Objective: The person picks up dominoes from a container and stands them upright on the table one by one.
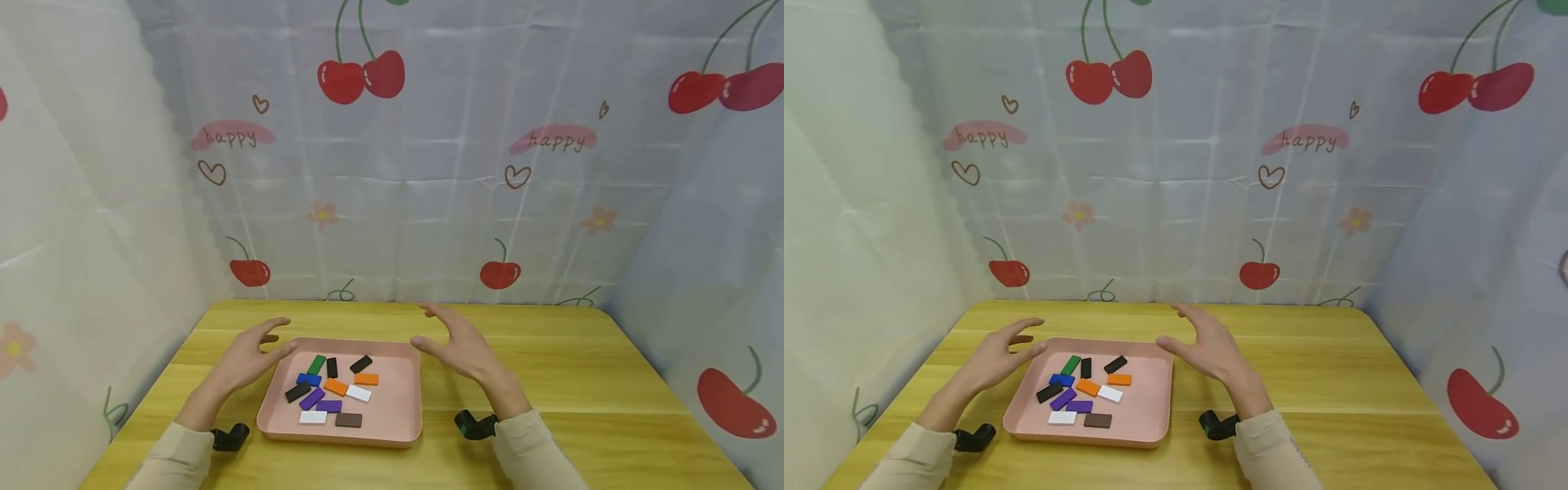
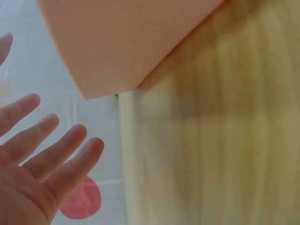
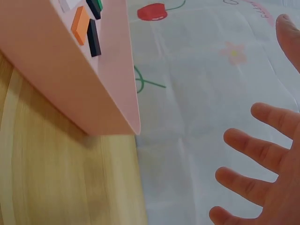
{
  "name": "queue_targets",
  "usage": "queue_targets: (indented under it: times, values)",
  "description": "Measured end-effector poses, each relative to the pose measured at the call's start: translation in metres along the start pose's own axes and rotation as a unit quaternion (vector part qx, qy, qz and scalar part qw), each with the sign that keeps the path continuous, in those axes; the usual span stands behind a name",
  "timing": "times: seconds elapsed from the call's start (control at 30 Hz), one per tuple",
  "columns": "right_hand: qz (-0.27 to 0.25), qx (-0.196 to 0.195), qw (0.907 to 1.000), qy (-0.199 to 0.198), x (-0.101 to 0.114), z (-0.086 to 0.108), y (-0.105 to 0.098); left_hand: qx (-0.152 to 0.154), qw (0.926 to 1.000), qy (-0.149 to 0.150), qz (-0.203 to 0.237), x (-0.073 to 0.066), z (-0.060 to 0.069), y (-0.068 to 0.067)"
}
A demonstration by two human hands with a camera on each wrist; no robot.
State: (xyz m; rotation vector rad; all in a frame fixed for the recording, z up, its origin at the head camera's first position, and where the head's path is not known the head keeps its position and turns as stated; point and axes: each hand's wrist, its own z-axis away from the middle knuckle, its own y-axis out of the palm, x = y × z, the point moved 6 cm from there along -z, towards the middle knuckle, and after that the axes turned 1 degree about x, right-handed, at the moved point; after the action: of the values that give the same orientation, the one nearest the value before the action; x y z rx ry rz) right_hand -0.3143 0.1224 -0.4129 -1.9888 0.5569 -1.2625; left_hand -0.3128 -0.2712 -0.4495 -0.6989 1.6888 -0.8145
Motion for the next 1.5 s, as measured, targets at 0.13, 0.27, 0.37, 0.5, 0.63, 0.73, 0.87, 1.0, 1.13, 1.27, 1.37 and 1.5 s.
queue_targets:
  times: [0.13, 0.27, 0.37, 0.5, 0.63, 0.73, 0.87, 1.0, 1.13, 1.27, 1.37, 1.5]
  values:
    - [-0.018, 0.0, 0.9998, 0.008, 0.004, -0.002, 0.006, -0.004, 0.9997, -0.01, 0.022, 0.002, 0.002, 0.004]
    - [-0.024, 0.001, 0.9997, 0.006, 0.008, -0.005, 0.012, 0.001, 0.999, -0.022, 0.04, 0.005, 0.003, 0.008]
    - [-0.027, 0.004, 0.9996, 0.002, 0.011, -0.007, 0.017, 0.002, 0.9981, -0.032, 0.052, 0.009, 0.005, 0.01]
    - [-0.034, 0.01, 0.9994, 0.004, 0.015, -0.009, 0.022, 0.007, 0.9969, -0.046, 0.063, 0.014, 0.009, 0.012]
    - [-0.039, 0.014, 0.9991, 0.005, 0.017, -0.011, 0.026, 0.016, 0.9956, -0.059, 0.07, 0.016, 0.01, 0.013]
    - [-0.045, 0.015, 0.9989, 0.004, 0.018, -0.013, 0.029, 0.021, 0.9953, -0.059, 0.074, 0.016, 0.011, 0.014]
    - [-0.061, 0.021, 0.9979, -0.002, 0.021, -0.016, 0.034, 0.03, 0.9953, -0.057, 0.072, 0.017, 0.012, 0.017]
    - [-0.077, 0.025, 0.9967, -0.005, 0.022, -0.018, 0.041, 0.04, 0.9946, -0.055, 0.078, 0.02, 0.013, 0.021]
    - [-0.088, 0.03, 0.9957, -0.007, 0.023, -0.021, 0.05, 0.046, 0.9934, -0.051, 0.092, 0.024, 0.014, 0.024]
    - [-0.097, 0.037, 0.9945, -0.011, 0.025, -0.023, 0.058, 0.054, 0.992, -0.047, 0.103, 0.027, 0.016, 0.027]
    - [-0.103, 0.041, 0.9937, -0.013, 0.026, -0.025, 0.063, 0.056, 0.9916, -0.05, 0.105, 0.029, 0.016, 0.028]
    - [-0.109, 0.05, 0.9927, -0.011, 0.025, -0.028, 0.071, 0.057, 0.9915, -0.058, 0.102, 0.029, 0.015, 0.029]
